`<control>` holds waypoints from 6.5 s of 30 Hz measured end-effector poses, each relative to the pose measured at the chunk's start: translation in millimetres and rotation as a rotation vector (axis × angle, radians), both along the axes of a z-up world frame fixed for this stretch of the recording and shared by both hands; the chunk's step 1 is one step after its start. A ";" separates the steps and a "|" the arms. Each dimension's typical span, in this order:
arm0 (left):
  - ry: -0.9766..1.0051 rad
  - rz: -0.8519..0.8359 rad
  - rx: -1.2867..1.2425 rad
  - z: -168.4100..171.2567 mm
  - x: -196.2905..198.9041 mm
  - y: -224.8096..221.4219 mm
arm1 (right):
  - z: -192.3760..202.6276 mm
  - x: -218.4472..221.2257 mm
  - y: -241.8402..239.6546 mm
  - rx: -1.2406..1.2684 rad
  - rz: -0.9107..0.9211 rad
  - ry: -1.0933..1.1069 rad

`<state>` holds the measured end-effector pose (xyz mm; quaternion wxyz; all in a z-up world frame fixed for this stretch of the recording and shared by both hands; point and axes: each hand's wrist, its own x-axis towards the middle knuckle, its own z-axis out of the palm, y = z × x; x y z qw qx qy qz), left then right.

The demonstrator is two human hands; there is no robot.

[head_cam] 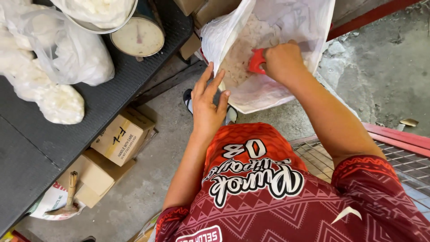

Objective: Measuring a white powdery substance from a large bag into a bowl on a scale using a scoop.

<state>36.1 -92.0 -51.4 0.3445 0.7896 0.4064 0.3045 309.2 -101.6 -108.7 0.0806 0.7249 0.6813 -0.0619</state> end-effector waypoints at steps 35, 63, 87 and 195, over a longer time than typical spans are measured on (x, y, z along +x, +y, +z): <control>-0.034 -0.061 0.027 8.3 -4.0 4.7 | -24.4 -21.6 -6.3 0.258 -0.166 0.444; -0.095 -0.112 -0.001 10.0 -12.5 10.3 | -14.9 -28.5 -25.7 0.154 -0.299 0.363; -0.064 -0.081 0.046 7.8 -11.2 1.2 | 29.4 -22.6 -47.5 0.247 -0.294 0.343; -0.612 0.080 -0.286 -7.0 -137.4 249.1 | 238.4 -171.8 219.0 0.608 0.641 -0.204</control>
